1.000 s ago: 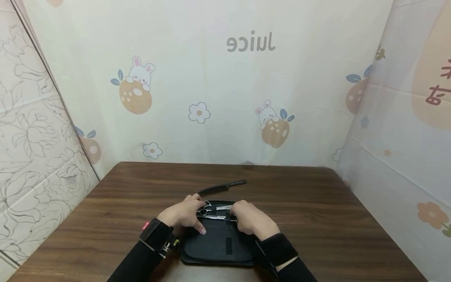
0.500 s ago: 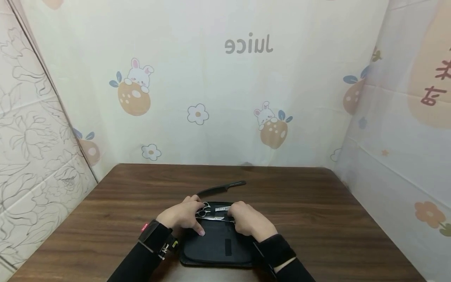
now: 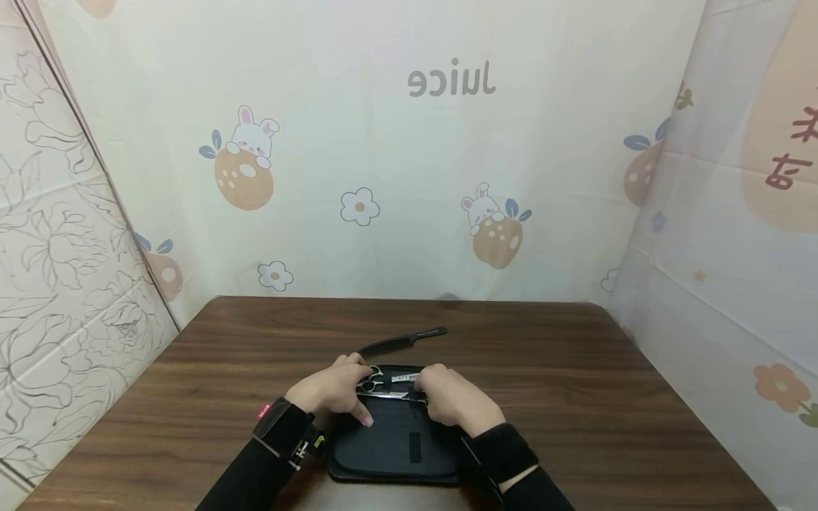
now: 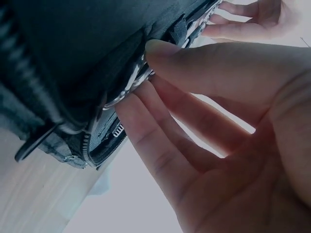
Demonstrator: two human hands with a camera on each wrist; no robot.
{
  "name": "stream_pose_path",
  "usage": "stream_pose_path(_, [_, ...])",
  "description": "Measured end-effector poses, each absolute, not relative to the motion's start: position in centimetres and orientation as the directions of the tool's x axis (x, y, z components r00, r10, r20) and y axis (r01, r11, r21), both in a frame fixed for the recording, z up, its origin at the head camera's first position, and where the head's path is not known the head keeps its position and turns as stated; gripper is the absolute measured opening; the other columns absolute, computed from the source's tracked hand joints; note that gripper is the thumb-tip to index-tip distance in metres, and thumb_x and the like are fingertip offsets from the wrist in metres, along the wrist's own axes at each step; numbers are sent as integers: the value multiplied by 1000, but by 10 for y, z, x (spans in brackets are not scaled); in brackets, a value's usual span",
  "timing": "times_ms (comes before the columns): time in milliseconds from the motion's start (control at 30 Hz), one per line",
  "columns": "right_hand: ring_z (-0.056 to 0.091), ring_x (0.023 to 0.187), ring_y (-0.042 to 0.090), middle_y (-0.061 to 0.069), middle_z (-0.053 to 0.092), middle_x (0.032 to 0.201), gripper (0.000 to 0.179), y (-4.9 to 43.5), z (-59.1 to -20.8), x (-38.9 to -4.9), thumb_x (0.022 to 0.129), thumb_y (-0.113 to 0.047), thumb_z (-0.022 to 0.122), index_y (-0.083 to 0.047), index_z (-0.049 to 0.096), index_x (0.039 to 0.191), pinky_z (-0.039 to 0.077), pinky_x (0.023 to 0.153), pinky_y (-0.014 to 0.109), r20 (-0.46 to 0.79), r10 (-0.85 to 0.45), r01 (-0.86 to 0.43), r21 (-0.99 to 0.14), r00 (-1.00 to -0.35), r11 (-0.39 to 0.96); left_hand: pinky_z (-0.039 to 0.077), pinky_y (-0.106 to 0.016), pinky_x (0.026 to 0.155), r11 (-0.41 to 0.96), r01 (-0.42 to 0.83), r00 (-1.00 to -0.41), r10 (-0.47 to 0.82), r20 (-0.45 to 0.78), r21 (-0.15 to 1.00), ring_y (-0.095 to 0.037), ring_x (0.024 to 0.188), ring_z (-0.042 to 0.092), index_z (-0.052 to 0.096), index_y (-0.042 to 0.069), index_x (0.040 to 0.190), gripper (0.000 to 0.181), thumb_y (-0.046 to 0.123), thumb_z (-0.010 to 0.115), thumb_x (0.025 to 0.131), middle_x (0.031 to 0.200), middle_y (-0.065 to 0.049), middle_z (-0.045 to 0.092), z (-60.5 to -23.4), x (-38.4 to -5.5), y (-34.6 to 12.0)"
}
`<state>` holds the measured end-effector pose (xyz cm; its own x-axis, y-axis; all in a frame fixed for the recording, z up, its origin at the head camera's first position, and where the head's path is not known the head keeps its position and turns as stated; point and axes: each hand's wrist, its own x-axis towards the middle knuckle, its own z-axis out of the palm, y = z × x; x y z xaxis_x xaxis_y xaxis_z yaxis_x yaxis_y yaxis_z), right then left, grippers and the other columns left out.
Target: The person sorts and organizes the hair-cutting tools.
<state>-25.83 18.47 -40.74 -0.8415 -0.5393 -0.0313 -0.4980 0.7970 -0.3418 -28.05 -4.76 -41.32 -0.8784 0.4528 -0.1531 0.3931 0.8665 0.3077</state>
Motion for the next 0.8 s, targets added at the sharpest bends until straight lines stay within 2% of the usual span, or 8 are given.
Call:
stream_pose_path(133, [65,88,21,10,70,102,32,184,-407,-257,88,16,61,-3,76,107,52,75,39,-51,-512,-466,-347,-857,814,46,-42,100,865,395,-877,455,-153,308,-27,126,43,60,8,141,85,41,93,71,141,-8,48,-413,-280,-48])
stream_pose_path(367, [67,102,29,9,70,105,27,185,-404,-256,89,12,66,-3,76,109,54,87,46,-76,-470,-418,-349,-879,839,46,-41,99,865,394,-879,453,-148,310,-26,125,43,60,8,141,84,41,93,71,141,-8,48,-413,-281,-48])
stream_pose_path(567, [65,93,24,6,68,101,25,187,-403,-256,87,10,71,-5,75,106,54,82,43,-83,-463,-406,-364,-882,838,46,-41,99,865,385,-881,448,-153,322,-26,125,43,60,9,141,84,41,93,71,141,-7,48,-413,-279,-49])
stream_pose_path(800, [63,87,19,6,69,99,26,189,-405,-258,86,12,70,-5,76,104,54,78,42,-56,-492,-437,-380,-869,815,46,-42,100,866,385,-882,447,-151,320,-26,126,43,60,8,141,84,41,94,70,141,-7,49,-413,-280,-48])
